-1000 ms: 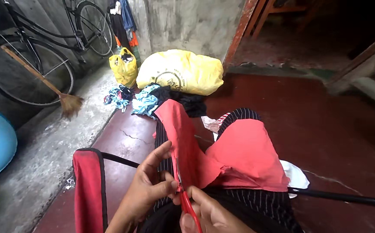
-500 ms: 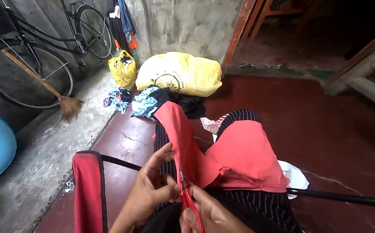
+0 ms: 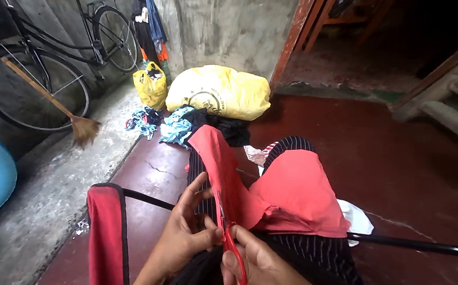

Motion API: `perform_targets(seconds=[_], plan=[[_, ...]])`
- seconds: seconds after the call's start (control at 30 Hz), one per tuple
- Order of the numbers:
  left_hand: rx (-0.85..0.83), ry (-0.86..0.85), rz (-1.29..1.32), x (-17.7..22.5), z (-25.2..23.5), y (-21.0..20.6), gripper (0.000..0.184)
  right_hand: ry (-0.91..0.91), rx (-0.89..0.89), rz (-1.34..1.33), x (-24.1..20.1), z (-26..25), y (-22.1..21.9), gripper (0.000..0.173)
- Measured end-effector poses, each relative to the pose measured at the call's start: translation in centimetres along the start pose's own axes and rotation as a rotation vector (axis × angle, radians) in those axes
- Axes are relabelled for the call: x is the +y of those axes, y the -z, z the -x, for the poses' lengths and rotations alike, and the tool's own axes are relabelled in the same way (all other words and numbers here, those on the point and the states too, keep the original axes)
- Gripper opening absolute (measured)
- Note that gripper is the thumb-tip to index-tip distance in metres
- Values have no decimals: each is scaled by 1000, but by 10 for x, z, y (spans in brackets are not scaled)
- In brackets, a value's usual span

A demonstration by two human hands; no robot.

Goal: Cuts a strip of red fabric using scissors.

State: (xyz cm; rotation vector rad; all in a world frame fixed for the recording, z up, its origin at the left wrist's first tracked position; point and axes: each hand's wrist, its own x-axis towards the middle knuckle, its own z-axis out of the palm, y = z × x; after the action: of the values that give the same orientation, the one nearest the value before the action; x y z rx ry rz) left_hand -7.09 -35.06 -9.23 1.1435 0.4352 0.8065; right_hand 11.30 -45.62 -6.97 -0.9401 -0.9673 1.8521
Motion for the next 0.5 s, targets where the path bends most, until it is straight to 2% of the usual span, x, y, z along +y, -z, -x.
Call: perform_targets(seconds=[0.5], plan=[[-8,33,-101,-1,0,0,108,-41,11,81,-2,-5,12,33]])
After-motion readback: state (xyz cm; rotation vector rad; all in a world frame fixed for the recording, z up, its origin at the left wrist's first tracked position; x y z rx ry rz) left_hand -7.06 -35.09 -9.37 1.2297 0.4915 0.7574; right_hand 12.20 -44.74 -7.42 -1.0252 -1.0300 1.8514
